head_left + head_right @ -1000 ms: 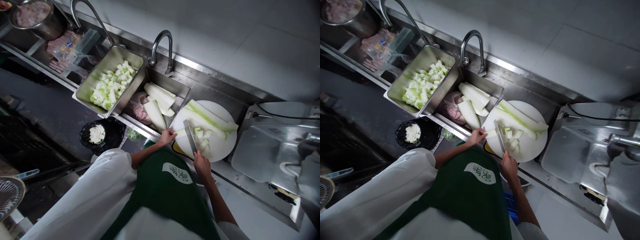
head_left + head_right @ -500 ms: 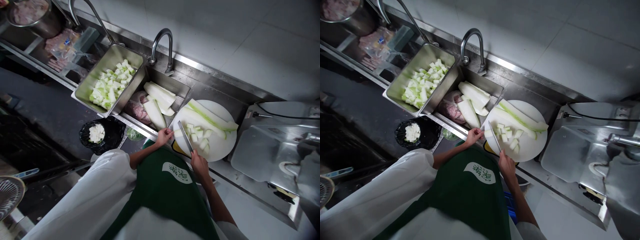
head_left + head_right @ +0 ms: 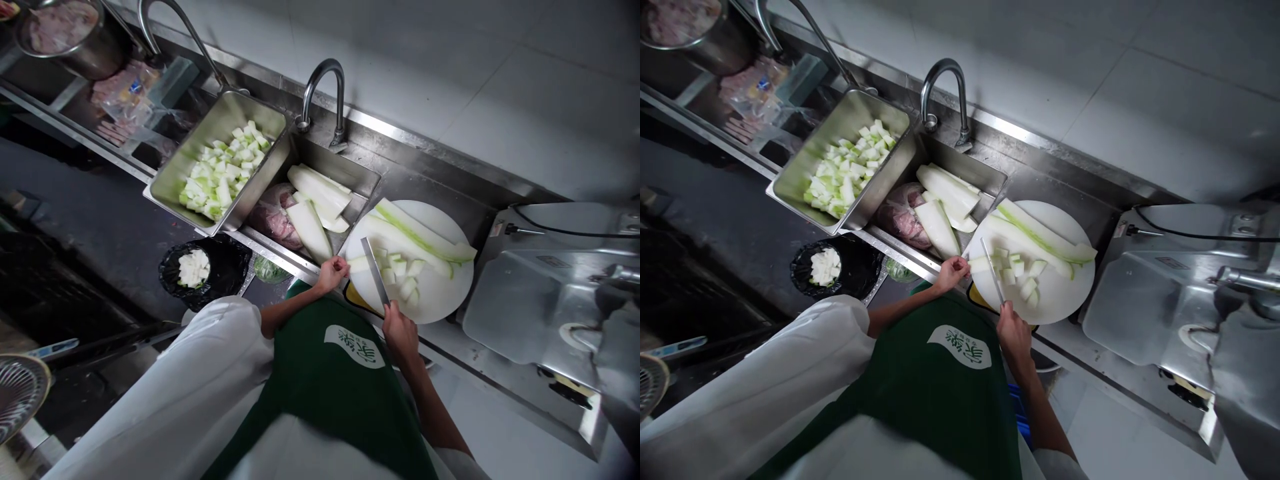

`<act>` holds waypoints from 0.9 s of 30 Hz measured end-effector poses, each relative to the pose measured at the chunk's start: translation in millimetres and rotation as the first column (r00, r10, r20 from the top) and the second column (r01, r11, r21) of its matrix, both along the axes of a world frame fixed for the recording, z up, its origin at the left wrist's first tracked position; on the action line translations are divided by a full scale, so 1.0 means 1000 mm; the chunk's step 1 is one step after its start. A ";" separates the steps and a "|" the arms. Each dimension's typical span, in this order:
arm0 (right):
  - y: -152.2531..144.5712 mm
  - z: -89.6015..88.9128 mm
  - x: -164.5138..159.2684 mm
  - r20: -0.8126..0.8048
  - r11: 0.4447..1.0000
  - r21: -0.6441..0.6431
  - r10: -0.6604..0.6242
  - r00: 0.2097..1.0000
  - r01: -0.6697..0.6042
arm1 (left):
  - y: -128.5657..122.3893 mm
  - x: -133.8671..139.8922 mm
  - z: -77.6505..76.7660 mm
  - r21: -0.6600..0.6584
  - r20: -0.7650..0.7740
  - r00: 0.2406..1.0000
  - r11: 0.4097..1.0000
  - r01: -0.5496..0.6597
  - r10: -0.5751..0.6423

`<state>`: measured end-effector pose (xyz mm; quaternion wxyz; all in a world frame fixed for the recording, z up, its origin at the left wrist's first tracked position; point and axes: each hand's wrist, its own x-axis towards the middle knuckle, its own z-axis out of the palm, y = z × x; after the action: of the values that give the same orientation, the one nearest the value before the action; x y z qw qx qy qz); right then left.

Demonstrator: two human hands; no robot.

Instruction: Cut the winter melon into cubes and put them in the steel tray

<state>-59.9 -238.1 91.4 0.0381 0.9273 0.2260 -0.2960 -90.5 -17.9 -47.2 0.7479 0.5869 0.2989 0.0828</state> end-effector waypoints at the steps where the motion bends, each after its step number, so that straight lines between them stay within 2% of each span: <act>1: 0.001 0.000 -0.002 -0.002 1.000 0.007 -0.001 1.000 0.001 | 0.001 -0.001 0.001 -0.013 -0.003 1.000 1.000 0.005 -0.005; 10: 0.026 -0.017 -0.002 -0.137 0.999 -0.036 0.013 0.990 -0.018 | 0.002 -0.003 0.000 -0.067 0.007 1.000 0.997 0.026 -0.025; 14: 0.011 -0.004 0.004 -0.049 0.998 0.048 0.039 0.998 -0.037 | 0.001 0.000 -0.003 -0.013 0.009 0.999 0.999 0.041 -0.041; 17: -0.015 0.007 0.003 0.100 0.988 0.153 0.015 0.995 -0.030 | 0.001 0.003 -0.001 0.149 0.029 0.996 0.985 0.085 -0.090; 19: -0.035 0.009 0.002 0.230 0.975 0.221 -0.036 0.973 -0.016 | 0.004 0.008 0.002 0.385 0.052 0.987 0.915 0.122 -0.153; 21: -0.055 0.007 0.000 0.352 0.960 0.281 -0.110 0.929 0.008 | 0.009 0.015 0.004 0.622 0.062 0.961 0.763 0.174 -0.269; 23: -0.072 0.003 0.000 0.442 0.949 0.312 -0.181 0.879 0.039 | 0.015 0.024 0.005 0.752 0.044 0.920 0.619 0.227 -0.390; 25: -0.084 -0.003 0.002 0.504 0.948 0.307 -0.234 0.831 0.081 | 0.019 0.034 0.003 0.787 0.035 0.885 0.559 0.262 -0.465; 27: -0.092 -0.008 0.004 0.540 0.953 0.276 -0.260 0.800 0.124 | 0.018 0.041 0.003 0.783 0.044 0.864 0.554 0.282 -0.502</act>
<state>-56.3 -330.1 83.7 -0.0327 0.9893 0.1407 0.0206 -49.5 -0.2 -44.2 0.4663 0.8783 -0.0050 0.1057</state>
